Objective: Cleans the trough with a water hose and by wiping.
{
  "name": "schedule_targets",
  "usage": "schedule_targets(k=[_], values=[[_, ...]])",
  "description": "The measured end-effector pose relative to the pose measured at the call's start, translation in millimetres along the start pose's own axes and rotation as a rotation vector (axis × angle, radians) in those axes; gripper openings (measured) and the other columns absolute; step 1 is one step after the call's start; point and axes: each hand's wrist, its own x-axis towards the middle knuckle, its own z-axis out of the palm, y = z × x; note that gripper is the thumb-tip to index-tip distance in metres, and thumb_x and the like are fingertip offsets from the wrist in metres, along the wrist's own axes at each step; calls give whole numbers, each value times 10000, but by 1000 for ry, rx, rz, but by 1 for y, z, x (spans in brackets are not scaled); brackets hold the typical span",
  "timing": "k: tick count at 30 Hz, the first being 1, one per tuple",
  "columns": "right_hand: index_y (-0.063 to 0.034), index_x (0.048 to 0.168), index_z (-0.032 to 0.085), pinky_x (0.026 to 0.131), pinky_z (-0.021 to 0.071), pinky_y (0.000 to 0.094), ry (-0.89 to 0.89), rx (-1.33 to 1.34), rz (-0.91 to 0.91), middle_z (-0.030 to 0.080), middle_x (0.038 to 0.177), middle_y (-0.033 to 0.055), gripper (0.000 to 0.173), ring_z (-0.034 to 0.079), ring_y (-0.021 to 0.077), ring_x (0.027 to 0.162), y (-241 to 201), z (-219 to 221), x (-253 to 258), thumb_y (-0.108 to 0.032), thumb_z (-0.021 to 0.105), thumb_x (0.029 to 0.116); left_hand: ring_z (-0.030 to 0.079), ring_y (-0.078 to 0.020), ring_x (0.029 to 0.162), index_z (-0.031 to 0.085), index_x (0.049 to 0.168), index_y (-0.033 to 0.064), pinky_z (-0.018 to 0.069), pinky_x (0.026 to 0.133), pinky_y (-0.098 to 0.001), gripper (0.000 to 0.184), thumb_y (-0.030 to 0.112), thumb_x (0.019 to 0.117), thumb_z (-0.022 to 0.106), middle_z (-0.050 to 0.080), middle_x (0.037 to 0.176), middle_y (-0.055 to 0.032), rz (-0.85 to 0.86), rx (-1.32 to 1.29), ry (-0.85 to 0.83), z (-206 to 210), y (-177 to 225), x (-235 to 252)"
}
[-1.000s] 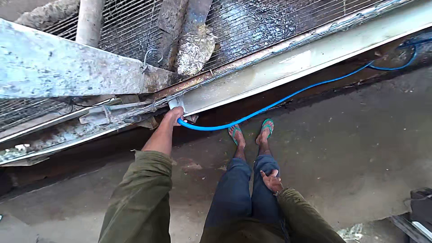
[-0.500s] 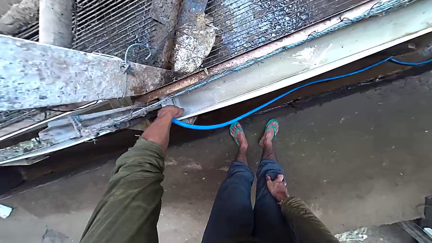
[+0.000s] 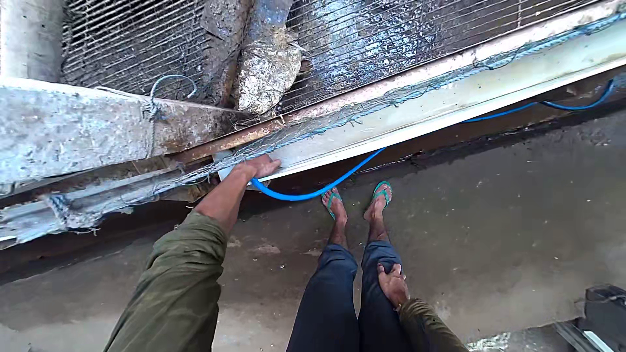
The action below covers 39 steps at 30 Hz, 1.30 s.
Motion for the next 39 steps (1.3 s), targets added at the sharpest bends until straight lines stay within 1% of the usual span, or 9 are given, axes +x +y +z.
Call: schedule_targets(k=[7,11,14,19,25,29,34,36,39], values=[[-110,1573,330,1080,482,536,-13,-39,4,460,1525,276,766,547,403,1351,0,-13,5,-630,446,1022,663,-410,1059,711,1131,-6,474,921,-621,585,464,1108,363,694,1073,-251,322,19,-24,-10,72,-4],[-114,1573,330,1082,480,540,-32,-34,2,457,1530,270,752,546,399,1354,2,-20,8,-619,441,1027,669,-384,1080,716,1163,63,486,923,-627,617,555,1082,352,706,1087,-210,398,6,24,-16,123,6],[-112,1561,348,1083,477,545,-46,-14,-3,460,1524,274,738,538,403,1359,4,-23,12,-611,450,1028,669,-394,1063,710,1152,38,487,907,-618,590,508,1096,358,699,1075,-227,466,-15,44,-19,166,12],[-107,1557,356,1090,473,543,-72,17,0,449,1533,271,736,524,407,1370,10,-24,20,-611,447,1028,678,-379,1019,721,1057,75,510,855,-611,624,555,1081,323,701,993,-194,483,35,129,-17,211,31],[-103,1538,397,1084,475,548,-77,50,-9,472,1518,264,722,524,402,1371,22,-27,30,-609,452,1027,673,-382,1044,721,1061,79,508,866,-615,656,580,1070,297,699,1018,-198,465,25,196,-19,269,37],[-109,1540,397,1087,470,556,-76,66,-4,468,1523,260,712,522,402,1374,28,-33,29,-606,439,1032,660,-376,1117,721,1130,77,503,913,-614,688,603,1068,281,698,1109,-202,468,15,191,-24,308,35],[-81,1538,402,1100,457,562,-62,106,-28,462,1527,272,709,507,411,1386,31,-37,28,-584,445,1039,656,-400,1122,721,1056,32,493,911,-649,709,606,1067,306,694,1114,-228,352,32,124,-33,293,29],[-85,1537,402,1109,453,555,-65,118,-24,469,1524,267,705,502,403,1394,35,-38,26,-588,429,1044,646,-417,1150,725,1077,23,485,925,-672,738,631,1057,308,689,1150,-246,264,59,81,-29,258,27],[-91,1532,410,1100,460,555,-58,138,-16,485,1508,269,695,519,402,1378,38,-35,26,-585,429,1043,637,-437,1178,735,1095,28,473,958,-696,772,658,1048,291,689,1182,-253,114,88,53,-12,165,25]])
